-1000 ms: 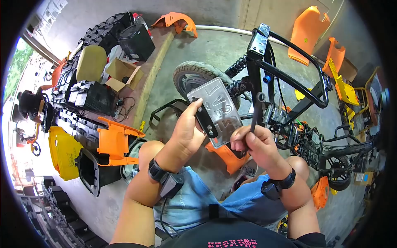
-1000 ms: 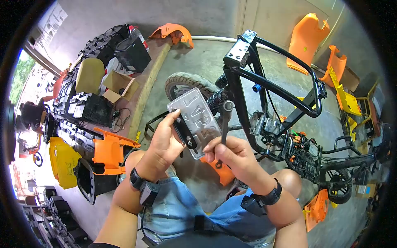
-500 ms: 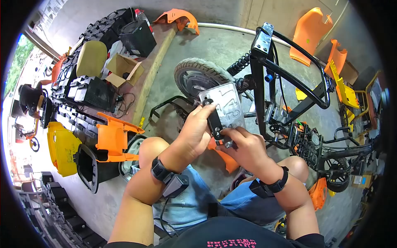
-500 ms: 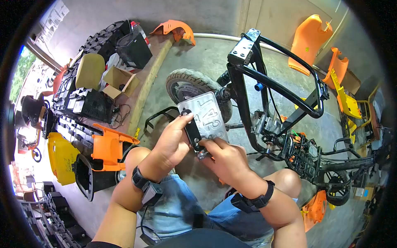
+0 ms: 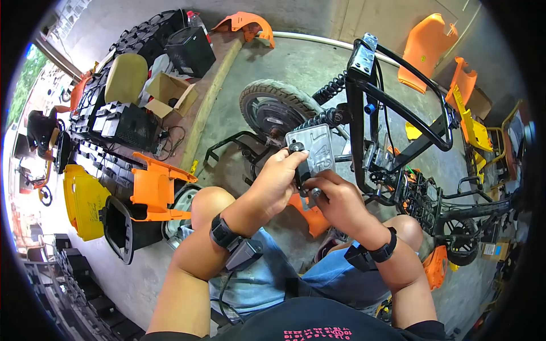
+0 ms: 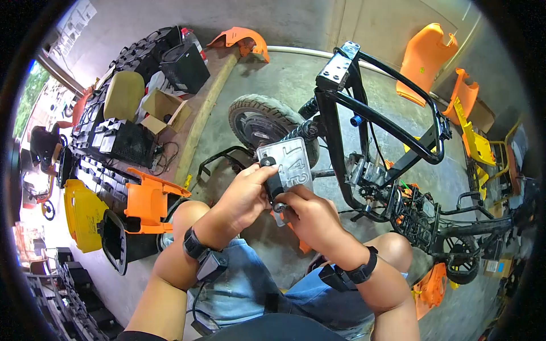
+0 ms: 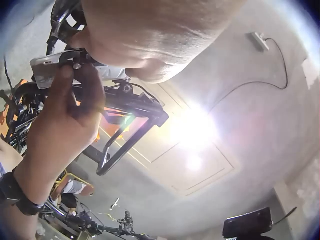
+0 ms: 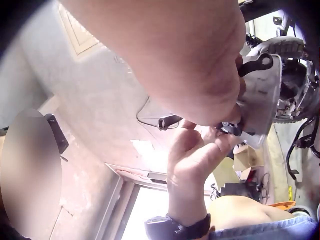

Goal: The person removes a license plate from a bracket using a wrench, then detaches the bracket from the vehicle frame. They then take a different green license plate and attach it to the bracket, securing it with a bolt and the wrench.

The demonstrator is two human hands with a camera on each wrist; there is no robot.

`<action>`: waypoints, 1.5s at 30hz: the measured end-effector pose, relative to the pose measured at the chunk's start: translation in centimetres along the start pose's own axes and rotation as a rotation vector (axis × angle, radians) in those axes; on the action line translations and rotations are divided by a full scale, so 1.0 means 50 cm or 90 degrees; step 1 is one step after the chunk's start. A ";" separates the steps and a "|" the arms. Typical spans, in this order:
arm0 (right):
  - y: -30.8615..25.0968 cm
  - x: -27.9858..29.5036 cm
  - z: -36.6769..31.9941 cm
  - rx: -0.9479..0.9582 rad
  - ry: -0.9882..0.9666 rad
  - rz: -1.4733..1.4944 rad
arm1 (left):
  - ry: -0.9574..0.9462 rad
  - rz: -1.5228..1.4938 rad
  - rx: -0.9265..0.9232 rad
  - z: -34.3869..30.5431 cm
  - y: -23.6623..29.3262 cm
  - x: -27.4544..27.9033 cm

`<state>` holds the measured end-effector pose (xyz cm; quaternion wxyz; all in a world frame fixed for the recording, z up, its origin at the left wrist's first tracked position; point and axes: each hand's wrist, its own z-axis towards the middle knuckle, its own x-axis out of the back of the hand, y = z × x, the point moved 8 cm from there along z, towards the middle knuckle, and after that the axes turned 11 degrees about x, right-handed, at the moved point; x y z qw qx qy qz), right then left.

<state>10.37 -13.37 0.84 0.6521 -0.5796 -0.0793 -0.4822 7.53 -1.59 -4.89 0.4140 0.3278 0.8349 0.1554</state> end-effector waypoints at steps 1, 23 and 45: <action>-0.003 0.001 0.001 0.001 -0.001 0.000 | 0.005 -0.012 -0.016 0.004 0.000 0.002; 0.017 0.033 -0.002 -0.016 0.041 -0.159 | 0.035 0.012 -0.034 0.004 0.004 0.011; -0.015 0.023 0.006 0.051 0.027 -0.075 | 0.015 -0.051 -0.010 0.010 -0.001 0.011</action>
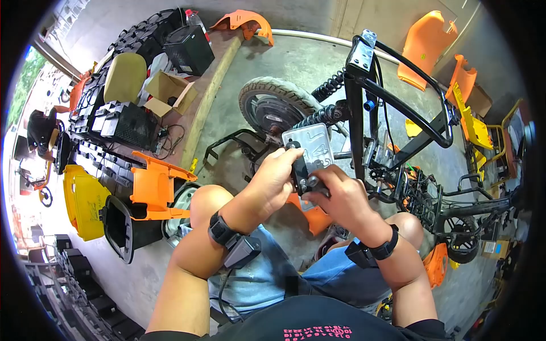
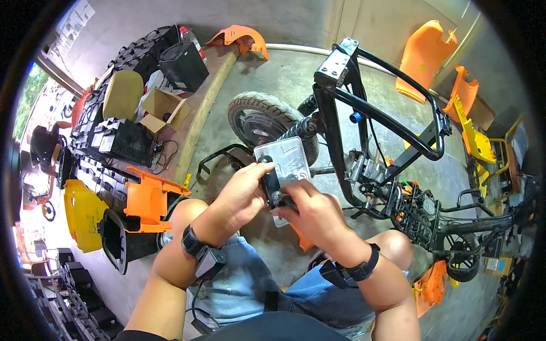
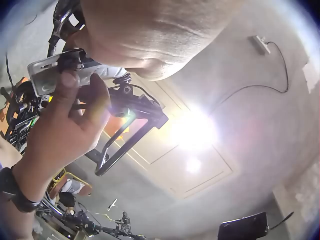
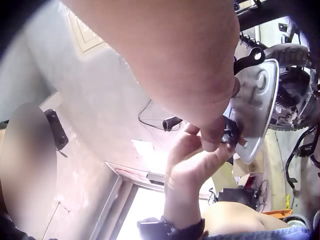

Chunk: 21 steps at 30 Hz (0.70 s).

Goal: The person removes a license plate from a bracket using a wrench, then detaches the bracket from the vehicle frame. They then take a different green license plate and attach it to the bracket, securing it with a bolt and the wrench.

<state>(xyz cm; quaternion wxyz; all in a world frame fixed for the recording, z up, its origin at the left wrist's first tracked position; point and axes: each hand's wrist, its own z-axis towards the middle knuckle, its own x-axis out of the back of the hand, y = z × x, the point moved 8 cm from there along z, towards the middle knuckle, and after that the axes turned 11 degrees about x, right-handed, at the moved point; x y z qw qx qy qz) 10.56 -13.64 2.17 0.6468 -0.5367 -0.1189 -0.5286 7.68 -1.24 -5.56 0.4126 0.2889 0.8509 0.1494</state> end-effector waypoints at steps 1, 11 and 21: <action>-0.003 0.000 0.000 -0.002 0.001 0.001 | 0.001 0.001 0.002 -0.002 -0.002 0.000; 0.042 0.012 -0.007 -0.095 0.021 -0.048 | 0.030 0.031 0.019 -0.016 0.004 -0.002; 0.015 0.002 -0.002 -0.029 -0.014 -0.052 | -0.002 0.035 0.015 -0.020 0.006 -0.014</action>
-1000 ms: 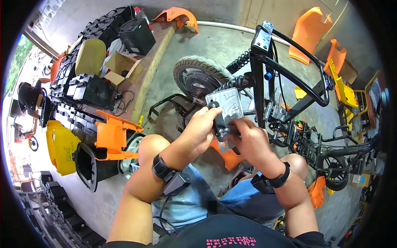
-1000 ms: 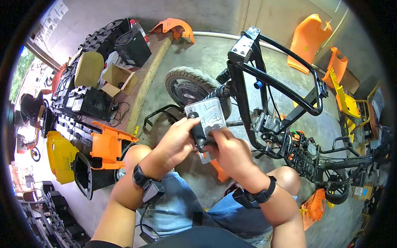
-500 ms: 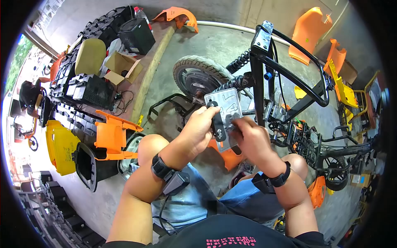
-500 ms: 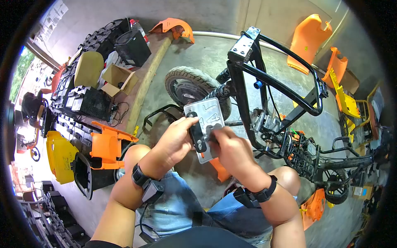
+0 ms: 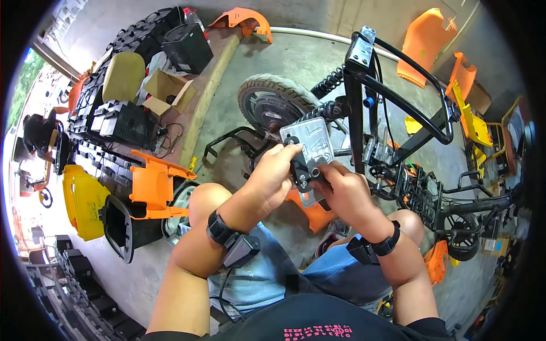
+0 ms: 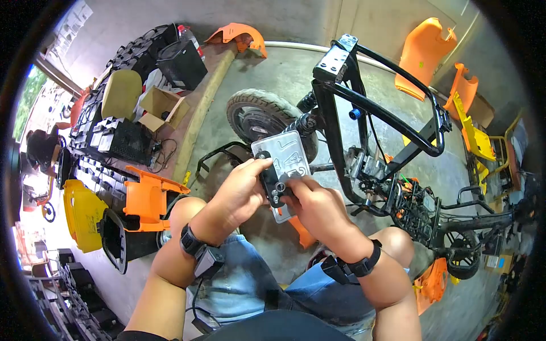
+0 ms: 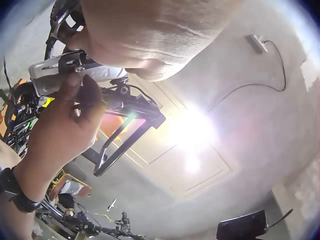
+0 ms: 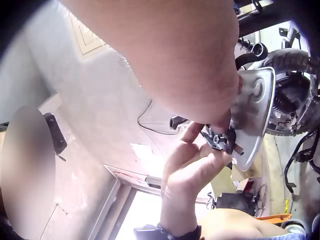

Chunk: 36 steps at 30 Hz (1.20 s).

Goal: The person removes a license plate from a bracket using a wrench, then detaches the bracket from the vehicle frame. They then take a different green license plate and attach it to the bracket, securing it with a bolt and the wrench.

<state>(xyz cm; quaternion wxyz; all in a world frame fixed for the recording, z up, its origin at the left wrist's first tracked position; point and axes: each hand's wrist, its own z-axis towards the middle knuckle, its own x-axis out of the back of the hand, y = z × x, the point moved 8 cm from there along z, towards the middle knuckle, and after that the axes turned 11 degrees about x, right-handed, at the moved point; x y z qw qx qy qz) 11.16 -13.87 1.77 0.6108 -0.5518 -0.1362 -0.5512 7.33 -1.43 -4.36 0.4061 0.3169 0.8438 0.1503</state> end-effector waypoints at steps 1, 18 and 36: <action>0.001 -0.002 0.001 0.001 0.000 0.001 | 0.001 0.000 -0.001 -0.005 0.003 -0.001; -0.026 -0.019 -0.004 0.069 -0.007 0.074 | 0.038 -0.029 -0.032 0.010 -0.003 0.024; 0.259 -0.451 -0.219 -0.263 -0.526 0.013 | 0.058 -0.248 -0.172 -0.013 0.123 0.102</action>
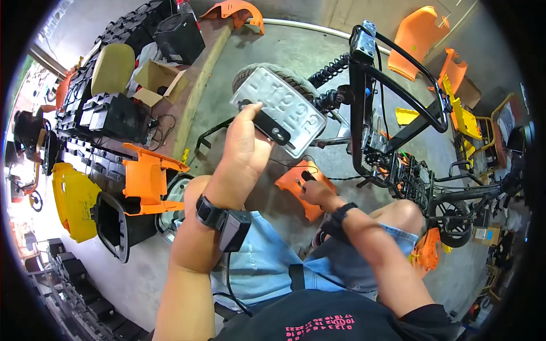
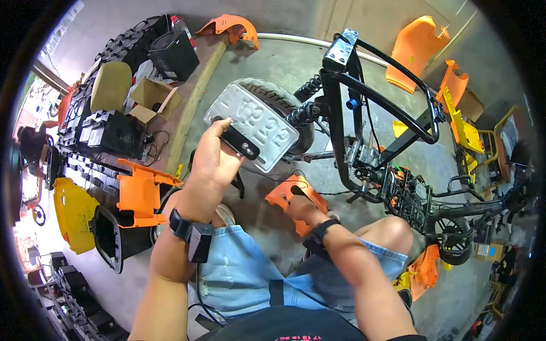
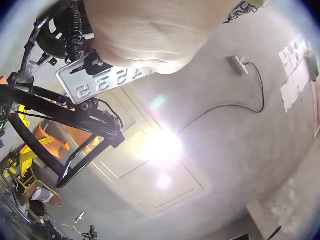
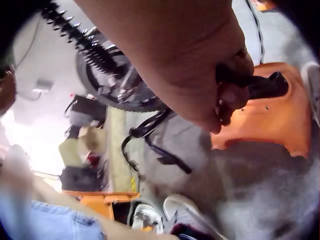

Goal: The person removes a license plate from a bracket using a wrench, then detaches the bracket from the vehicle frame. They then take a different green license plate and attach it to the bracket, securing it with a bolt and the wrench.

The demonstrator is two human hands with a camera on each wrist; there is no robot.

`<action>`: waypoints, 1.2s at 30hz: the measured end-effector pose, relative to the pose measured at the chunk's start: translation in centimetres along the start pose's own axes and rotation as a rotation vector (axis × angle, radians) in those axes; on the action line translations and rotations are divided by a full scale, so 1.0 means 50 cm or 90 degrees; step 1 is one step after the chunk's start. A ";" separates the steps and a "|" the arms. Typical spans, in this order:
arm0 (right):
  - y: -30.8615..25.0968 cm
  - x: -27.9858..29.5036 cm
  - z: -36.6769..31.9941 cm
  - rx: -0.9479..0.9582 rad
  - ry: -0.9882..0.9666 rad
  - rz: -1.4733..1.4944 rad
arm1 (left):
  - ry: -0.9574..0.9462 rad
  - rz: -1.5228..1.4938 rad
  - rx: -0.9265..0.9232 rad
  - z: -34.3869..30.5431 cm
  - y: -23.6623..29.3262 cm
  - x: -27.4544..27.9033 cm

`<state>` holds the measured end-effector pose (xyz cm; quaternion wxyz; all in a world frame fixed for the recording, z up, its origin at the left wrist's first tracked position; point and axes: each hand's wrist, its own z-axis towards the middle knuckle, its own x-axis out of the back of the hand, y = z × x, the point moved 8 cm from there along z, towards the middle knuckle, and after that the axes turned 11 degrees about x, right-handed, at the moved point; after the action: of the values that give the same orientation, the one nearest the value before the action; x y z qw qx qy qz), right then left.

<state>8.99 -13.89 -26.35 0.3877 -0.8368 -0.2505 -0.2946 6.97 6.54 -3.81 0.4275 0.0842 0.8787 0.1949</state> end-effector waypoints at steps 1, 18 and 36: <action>0.035 -0.056 0.023 -0.045 0.018 0.009 | -0.037 -0.002 0.000 -0.004 0.000 -0.008; 0.124 -0.376 0.064 -0.246 0.058 0.133 | -0.003 -0.040 -0.029 -0.108 0.070 0.101; -0.320 0.462 -0.214 0.212 0.387 0.859 | -0.129 0.005 0.036 -0.147 0.062 -0.006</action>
<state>11.64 -8.81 3.19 0.6571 -0.6210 0.3922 -0.1694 1.33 7.27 1.79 0.5110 0.1187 0.8358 0.1620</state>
